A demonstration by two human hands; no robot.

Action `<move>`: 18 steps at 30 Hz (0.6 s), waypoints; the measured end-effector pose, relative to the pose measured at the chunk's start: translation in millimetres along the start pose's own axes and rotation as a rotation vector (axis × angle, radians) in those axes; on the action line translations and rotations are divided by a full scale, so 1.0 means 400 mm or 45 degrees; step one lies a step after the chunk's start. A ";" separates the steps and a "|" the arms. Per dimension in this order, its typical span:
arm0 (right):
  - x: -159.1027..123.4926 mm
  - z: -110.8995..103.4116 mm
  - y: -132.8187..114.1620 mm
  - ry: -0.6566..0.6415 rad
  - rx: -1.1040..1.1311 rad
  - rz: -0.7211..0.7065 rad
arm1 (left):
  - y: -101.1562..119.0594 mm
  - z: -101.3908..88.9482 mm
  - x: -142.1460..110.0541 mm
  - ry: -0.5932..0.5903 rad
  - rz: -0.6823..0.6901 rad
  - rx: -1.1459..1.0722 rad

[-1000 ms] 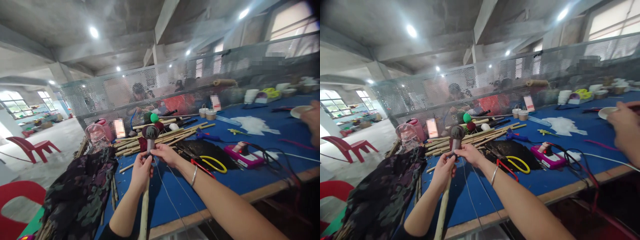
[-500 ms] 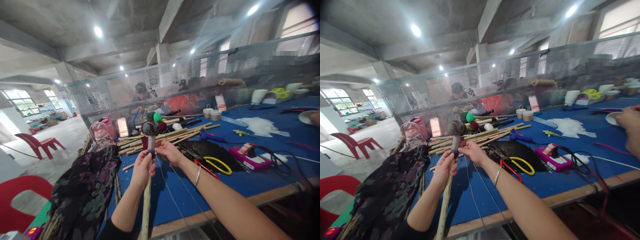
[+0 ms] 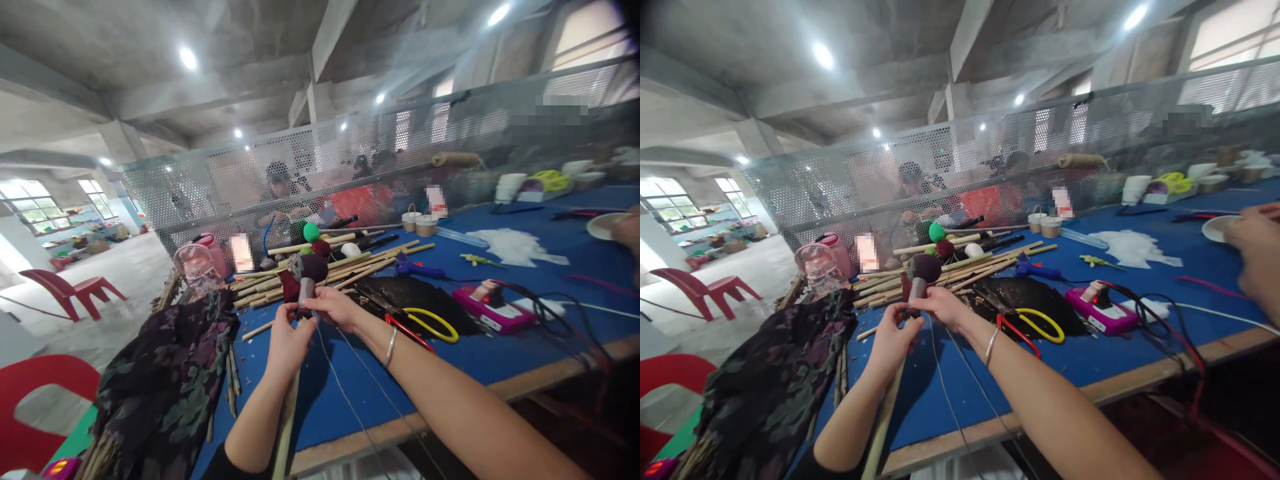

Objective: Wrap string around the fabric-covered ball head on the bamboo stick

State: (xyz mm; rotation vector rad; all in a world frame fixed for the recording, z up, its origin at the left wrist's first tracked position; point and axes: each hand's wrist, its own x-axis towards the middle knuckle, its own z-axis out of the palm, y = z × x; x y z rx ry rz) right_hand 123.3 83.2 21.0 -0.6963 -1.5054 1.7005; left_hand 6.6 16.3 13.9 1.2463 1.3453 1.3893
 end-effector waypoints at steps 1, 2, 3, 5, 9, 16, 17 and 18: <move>-0.001 0.001 -0.002 -0.007 -0.022 -0.020 | -0.004 0.000 0.002 0.026 0.030 0.015; -0.002 -0.001 -0.003 -0.008 -0.053 -0.039 | -0.007 -0.002 0.005 0.038 0.040 0.002; -0.002 -0.006 -0.003 0.002 -0.086 -0.055 | -0.010 -0.006 0.010 0.046 0.042 -0.031; -0.001 -0.017 0.000 0.043 -0.128 -0.076 | -0.011 -0.015 0.018 0.051 0.043 -0.111; 0.006 -0.031 0.008 0.135 -0.052 -0.090 | 0.000 -0.027 0.026 -0.020 0.036 -0.270; 0.007 -0.020 0.007 0.042 0.140 -0.072 | 0.027 -0.026 0.021 -0.197 -0.174 -0.694; 0.007 -0.021 0.006 0.029 0.155 -0.083 | 0.028 -0.026 0.020 -0.212 -0.217 -0.737; 0.006 -0.023 0.005 0.011 0.169 -0.100 | 0.029 -0.025 0.018 -0.230 -0.258 -0.779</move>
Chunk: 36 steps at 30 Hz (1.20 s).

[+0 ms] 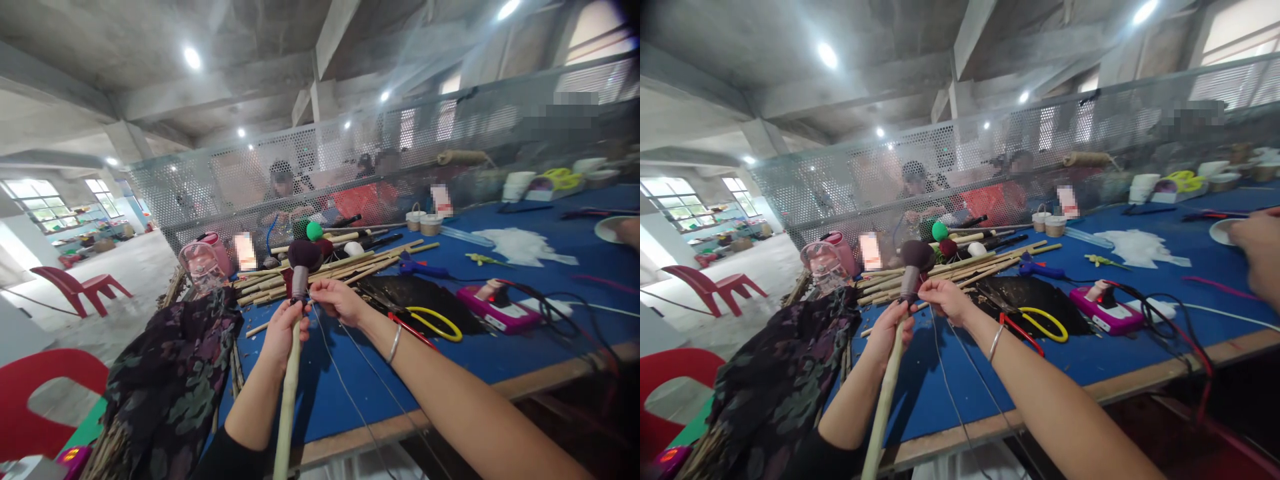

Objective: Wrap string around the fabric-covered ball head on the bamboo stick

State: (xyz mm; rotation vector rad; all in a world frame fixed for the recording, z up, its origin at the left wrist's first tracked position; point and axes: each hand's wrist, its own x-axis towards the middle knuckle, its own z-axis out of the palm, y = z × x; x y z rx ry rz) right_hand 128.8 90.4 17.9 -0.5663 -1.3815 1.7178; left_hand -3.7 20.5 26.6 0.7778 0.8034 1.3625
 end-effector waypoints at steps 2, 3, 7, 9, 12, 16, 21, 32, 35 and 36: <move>-0.002 -0.003 -0.003 -0.059 0.030 -0.029 | -0.002 -0.001 -0.002 -0.040 -0.073 -0.079; -0.004 -0.005 -0.004 -0.103 0.049 -0.021 | -0.003 -0.002 -0.003 -0.062 -0.103 -0.108; -0.010 -0.008 -0.007 -0.234 0.135 0.083 | -0.007 -0.010 -0.004 -0.112 -0.219 -0.087; -0.010 -0.010 -0.007 -0.197 0.108 0.069 | -0.009 -0.011 -0.006 -0.163 -0.275 0.005; -0.006 -0.012 -0.004 -0.082 -0.025 0.055 | -0.015 -0.002 -0.010 -0.115 -0.173 0.207; 0.002 -0.006 0.003 -0.034 -0.122 0.099 | -0.030 0.005 -0.010 0.140 0.198 0.576; 0.001 0.009 0.006 -0.022 -0.139 0.022 | -0.030 -0.013 0.008 0.102 0.249 0.549; -0.013 0.018 -0.006 -0.002 -0.022 -0.038 | -0.001 -0.014 0.011 0.024 0.230 0.308; -0.013 0.015 -0.006 0.003 0.030 -0.029 | 0.000 -0.011 0.009 0.024 0.216 0.302; -0.012 0.015 -0.005 0.004 0.049 -0.024 | 0.000 -0.011 0.008 0.022 0.214 0.297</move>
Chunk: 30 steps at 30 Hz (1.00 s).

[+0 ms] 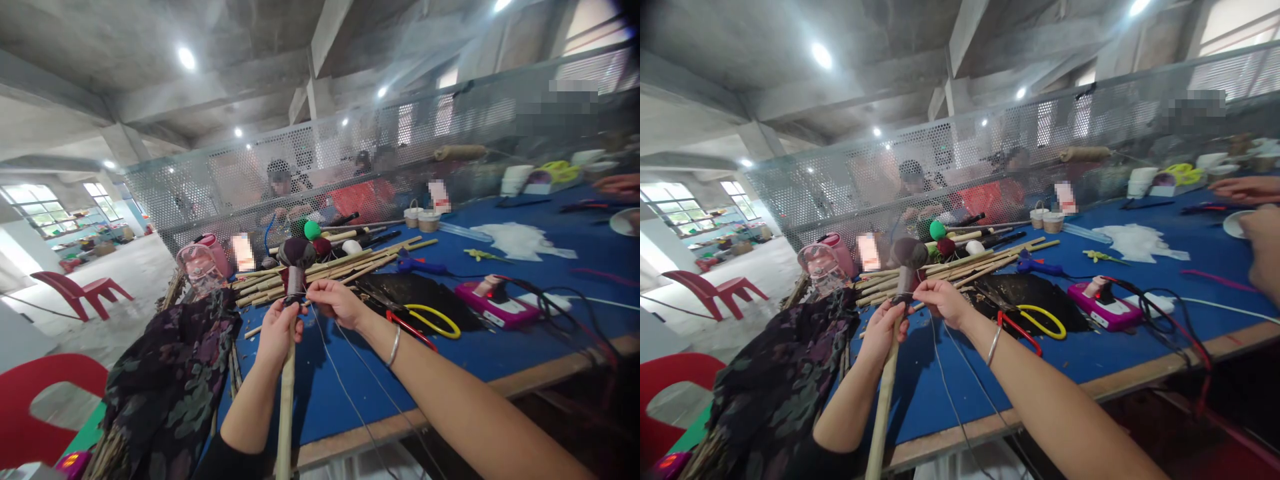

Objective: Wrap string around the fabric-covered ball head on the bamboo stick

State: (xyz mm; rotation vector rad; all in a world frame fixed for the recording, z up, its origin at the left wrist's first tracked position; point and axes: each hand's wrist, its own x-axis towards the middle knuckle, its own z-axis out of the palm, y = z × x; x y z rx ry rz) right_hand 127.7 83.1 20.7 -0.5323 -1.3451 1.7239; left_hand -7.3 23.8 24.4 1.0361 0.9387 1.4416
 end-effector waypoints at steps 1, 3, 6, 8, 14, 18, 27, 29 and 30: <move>0.000 -0.001 0.001 0.002 0.012 0.005 | 0.001 0.000 -0.001 -0.001 -0.005 -0.005; 0.002 0.000 0.004 0.010 0.015 0.014 | 0.003 0.000 -0.002 -0.001 -0.043 -0.022; 0.006 0.002 0.008 0.017 -0.009 0.010 | 0.004 0.001 -0.005 0.019 -0.105 -0.093; 0.008 0.005 0.009 0.015 -0.021 0.004 | 0.003 0.004 -0.007 0.040 -0.122 -0.179; 0.009 0.011 0.002 -0.043 -0.001 -0.021 | 0.007 0.012 -0.016 -0.036 -0.176 -0.443; 0.004 0.004 -0.001 -0.188 0.101 0.015 | 0.009 0.002 -0.015 -0.089 -0.408 -0.594; 0.006 -0.031 0.007 -0.115 0.018 0.146 | -0.056 0.010 -0.009 -0.110 -0.173 0.046; 0.009 -0.028 0.012 -0.066 -0.050 0.158 | -0.060 0.017 -0.012 0.033 0.087 0.291; 0.010 -0.025 0.014 -0.056 -0.073 0.160 | -0.060 0.018 -0.013 0.088 0.184 0.388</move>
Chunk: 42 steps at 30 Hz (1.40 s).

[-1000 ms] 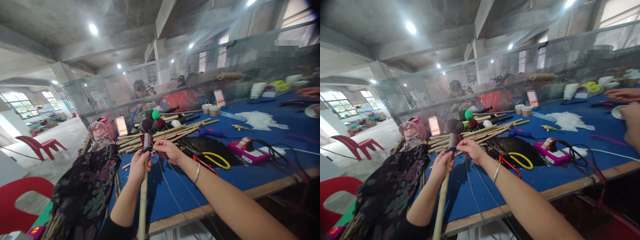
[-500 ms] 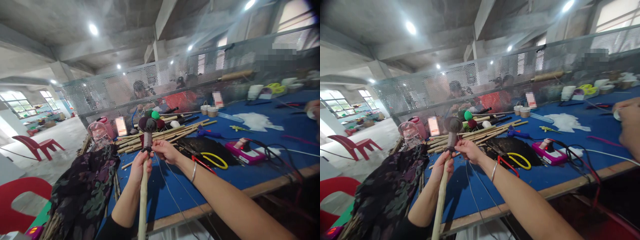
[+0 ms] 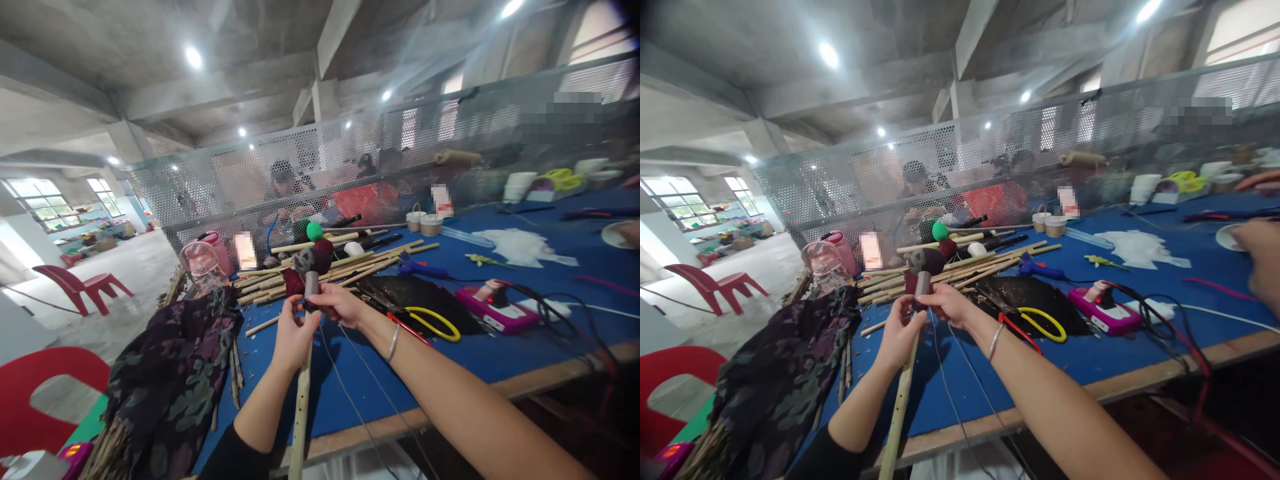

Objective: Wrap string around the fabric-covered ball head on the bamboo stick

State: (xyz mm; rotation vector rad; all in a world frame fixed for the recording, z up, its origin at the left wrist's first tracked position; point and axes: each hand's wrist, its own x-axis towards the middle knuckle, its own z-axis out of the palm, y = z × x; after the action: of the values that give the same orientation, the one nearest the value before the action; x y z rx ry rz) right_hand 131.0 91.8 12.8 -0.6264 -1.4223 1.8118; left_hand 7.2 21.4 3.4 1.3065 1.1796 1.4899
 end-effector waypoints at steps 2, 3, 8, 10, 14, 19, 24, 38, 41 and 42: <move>0.002 0.008 0.002 0.014 -0.031 -0.015 | 0.002 -0.001 0.001 0.062 0.082 0.112; 0.002 0.011 0.001 0.023 -0.043 -0.030 | 0.004 -0.002 0.003 0.077 0.079 0.128; 0.000 0.001 -0.008 0.012 -0.142 -0.090 | 0.024 -0.013 0.011 0.121 -0.084 0.040; -0.001 -0.011 -0.011 0.030 -0.133 -0.072 | 0.033 -0.018 0.012 0.157 -0.095 0.014; -0.002 -0.019 -0.017 0.046 -0.089 -0.047 | 0.041 -0.027 0.012 0.186 -0.069 -0.034; -0.005 -0.005 -0.023 0.070 -0.055 -0.069 | 0.044 -0.029 0.015 0.218 -0.085 -0.065; -0.013 0.002 -0.028 0.019 0.097 -0.055 | 0.045 -0.025 0.014 0.238 -0.072 -0.047; 0.006 -0.004 0.000 0.080 -0.001 -0.076 | 0.036 -0.031 0.018 0.160 -0.112 -0.183; 0.008 0.004 0.002 0.038 0.053 -0.135 | 0.031 -0.029 0.019 0.039 -0.174 -0.315; 0.007 0.007 0.001 0.007 0.088 -0.147 | 0.030 -0.028 0.019 -0.010 -0.220 -0.383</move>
State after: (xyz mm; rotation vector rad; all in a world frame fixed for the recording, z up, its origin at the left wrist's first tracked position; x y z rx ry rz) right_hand 127.1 92.5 13.4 -0.5033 -1.3586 1.7588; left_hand -4.9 24.3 16.3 0.9822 0.9914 1.4675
